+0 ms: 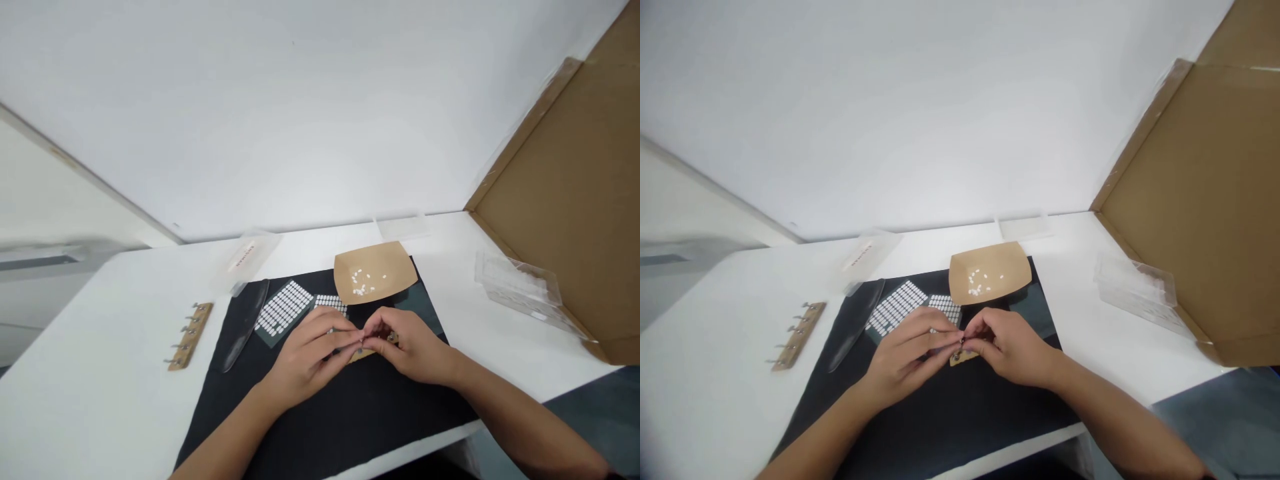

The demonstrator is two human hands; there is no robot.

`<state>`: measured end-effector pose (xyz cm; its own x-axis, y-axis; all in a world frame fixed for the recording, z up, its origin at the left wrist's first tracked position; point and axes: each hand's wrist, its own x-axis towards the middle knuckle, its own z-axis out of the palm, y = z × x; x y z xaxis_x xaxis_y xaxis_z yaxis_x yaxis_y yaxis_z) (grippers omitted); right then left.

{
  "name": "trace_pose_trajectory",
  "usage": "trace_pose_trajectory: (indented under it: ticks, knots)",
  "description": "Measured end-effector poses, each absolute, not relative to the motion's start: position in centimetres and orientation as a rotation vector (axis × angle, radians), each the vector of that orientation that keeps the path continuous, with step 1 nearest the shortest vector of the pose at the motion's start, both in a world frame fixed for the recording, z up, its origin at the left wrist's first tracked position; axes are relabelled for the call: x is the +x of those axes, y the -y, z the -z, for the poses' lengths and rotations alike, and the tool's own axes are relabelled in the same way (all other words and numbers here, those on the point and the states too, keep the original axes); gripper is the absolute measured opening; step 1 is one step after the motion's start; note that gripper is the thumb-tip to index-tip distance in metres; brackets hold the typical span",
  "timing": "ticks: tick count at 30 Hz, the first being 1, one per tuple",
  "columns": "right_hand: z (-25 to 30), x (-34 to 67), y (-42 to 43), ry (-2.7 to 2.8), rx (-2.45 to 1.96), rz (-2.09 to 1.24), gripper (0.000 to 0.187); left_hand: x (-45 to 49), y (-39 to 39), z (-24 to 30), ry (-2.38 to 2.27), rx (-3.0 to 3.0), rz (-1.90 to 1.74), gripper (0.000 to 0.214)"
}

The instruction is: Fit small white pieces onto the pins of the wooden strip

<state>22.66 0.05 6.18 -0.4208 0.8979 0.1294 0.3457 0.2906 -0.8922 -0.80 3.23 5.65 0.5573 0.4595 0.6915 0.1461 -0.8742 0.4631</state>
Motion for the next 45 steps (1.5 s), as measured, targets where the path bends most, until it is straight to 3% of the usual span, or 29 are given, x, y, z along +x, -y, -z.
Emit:
trace_pose_trajectory:
  ticks: [18,29,35,45]
  knots:
    - [-5.2,22.4,0.0,1.934,-1.068,-1.106,0.005,-1.3,-2.7,-6.0,-0.669,2.270,-0.876,0.008]
    - [-5.4,22.6,-0.3,1.965,-1.021,-1.113,0.011,-1.1,-2.4,-5.8,-0.768,2.140,-0.842,0.016]
    - [-4.7,22.5,-0.5,2.175,-0.990,-0.864,0.010,-0.8,-2.3,-5.3,-0.827,2.072,-0.875,0.017]
    - [-4.5,22.2,-0.7,2.272,-0.892,-0.400,0.026,-1.0,-2.4,-5.1,-0.792,2.108,-1.068,0.016]
